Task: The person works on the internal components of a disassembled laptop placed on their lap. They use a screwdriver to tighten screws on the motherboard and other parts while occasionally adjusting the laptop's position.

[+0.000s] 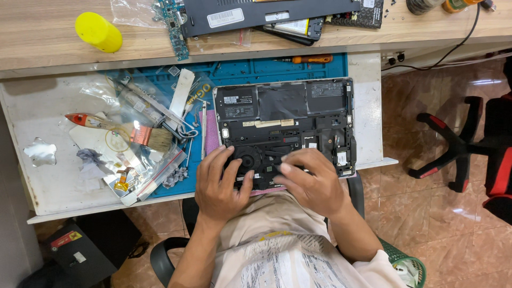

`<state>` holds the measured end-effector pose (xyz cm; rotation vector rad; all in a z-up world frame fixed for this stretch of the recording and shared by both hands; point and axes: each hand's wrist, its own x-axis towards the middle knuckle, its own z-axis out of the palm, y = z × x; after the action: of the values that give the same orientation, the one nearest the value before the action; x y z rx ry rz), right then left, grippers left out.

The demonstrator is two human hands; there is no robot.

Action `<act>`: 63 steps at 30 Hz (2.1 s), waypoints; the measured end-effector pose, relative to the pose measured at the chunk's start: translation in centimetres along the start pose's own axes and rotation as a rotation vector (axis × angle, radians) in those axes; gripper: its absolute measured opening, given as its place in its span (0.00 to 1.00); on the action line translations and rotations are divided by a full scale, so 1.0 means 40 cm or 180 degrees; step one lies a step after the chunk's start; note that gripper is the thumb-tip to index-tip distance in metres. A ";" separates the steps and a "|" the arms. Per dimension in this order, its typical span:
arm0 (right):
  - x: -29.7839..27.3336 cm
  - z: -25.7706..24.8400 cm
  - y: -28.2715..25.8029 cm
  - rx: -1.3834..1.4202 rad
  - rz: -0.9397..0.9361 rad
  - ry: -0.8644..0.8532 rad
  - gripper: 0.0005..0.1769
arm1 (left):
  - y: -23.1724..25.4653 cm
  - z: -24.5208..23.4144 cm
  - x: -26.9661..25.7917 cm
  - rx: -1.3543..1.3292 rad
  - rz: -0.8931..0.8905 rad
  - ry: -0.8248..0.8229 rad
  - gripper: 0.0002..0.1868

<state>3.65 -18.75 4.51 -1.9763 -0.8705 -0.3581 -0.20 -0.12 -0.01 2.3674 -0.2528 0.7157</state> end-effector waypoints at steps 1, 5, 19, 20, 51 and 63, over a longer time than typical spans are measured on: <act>0.003 0.000 -0.007 -0.0001 -0.0001 0.0003 0.17 | 0.001 -0.001 0.001 0.0001 0.0004 0.0000 0.13; 0.022 0.006 -0.024 0.0511 0.0095 -0.0111 0.14 | 0.003 -0.004 0.004 -0.0024 0.0000 -0.0001 0.13; -0.095 -0.054 0.030 0.0651 0.0463 0.1071 0.48 | 0.025 -0.035 0.049 -0.0251 -0.0187 -0.0192 0.14; -0.104 -0.073 0.032 0.0751 0.0863 0.1472 0.46 | 0.027 -0.036 0.066 -0.0167 -0.0136 -0.0418 0.17; -0.277 -0.077 0.094 0.1335 0.1964 0.2491 0.28 | 0.055 0.039 0.160 0.1460 0.0172 -0.1373 0.24; -0.269 -0.077 0.095 0.1392 0.1989 0.2450 0.28 | 0.022 0.078 0.164 0.0910 -0.0432 -0.1494 0.23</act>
<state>-1.03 -27.27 -2.25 -1.4164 0.1617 -0.4588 6.29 -2.75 2.06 2.7742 -0.1928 0.1274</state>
